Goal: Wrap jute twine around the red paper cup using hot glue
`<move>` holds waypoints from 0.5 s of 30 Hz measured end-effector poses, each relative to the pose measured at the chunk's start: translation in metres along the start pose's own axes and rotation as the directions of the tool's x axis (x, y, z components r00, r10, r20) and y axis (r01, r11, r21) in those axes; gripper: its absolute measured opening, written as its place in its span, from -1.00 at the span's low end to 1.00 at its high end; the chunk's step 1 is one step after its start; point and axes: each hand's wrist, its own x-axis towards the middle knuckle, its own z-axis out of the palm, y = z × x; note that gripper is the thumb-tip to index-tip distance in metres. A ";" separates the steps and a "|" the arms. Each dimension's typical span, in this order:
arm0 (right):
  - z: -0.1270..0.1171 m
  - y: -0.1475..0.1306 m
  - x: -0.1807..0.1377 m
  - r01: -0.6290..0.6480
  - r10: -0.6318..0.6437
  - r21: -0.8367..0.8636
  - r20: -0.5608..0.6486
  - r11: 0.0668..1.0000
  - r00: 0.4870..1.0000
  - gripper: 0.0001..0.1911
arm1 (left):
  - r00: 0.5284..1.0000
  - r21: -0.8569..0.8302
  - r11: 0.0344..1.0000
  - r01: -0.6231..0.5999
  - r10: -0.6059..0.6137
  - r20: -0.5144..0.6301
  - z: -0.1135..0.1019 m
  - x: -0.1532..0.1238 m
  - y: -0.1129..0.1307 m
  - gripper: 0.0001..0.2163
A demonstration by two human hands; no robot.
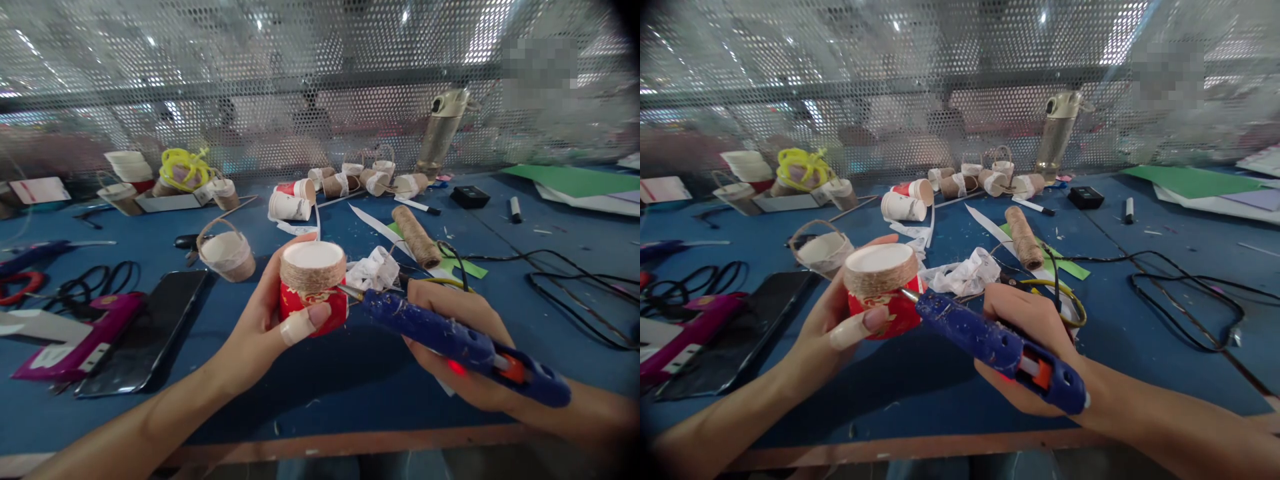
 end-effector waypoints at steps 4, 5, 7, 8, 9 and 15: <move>0.000 0.000 0.002 -0.042 0.042 0.007 -0.021 0.999 0.999 -0.75 | 0.998 -0.032 0.999 0.005 -0.007 -0.067 0.001 0.000 0.001 -0.26; 0.000 0.000 0.002 -0.045 0.045 0.011 -0.026 0.999 0.999 -0.75 | 0.997 -0.039 0.999 0.001 -0.004 -0.083 0.001 0.000 0.001 -0.28; 0.000 0.001 0.001 -0.039 0.040 0.023 -0.026 0.999 0.999 -0.73 | 0.995 -0.051 0.999 0.001 -0.006 -0.095 0.002 0.000 0.001 -0.34; 0.000 0.002 0.001 -0.031 0.032 0.027 -0.027 0.999 0.999 -0.72 | 0.996 -0.051 0.999 0.008 -0.012 -0.089 0.002 0.000 0.001 -0.36; 0.001 0.002 0.000 -0.023 0.023 0.027 -0.021 0.999 0.999 -0.71 | 0.997 -0.048 0.999 0.015 -0.019 -0.077 0.001 0.000 0.001 -0.38; 0.001 0.002 0.000 -0.001 0.000 0.064 0.020 0.998 1.000 -0.71 | 1.000 0.002 1.000 -0.012 0.012 0.000 -0.003 0.001 -0.003 -0.41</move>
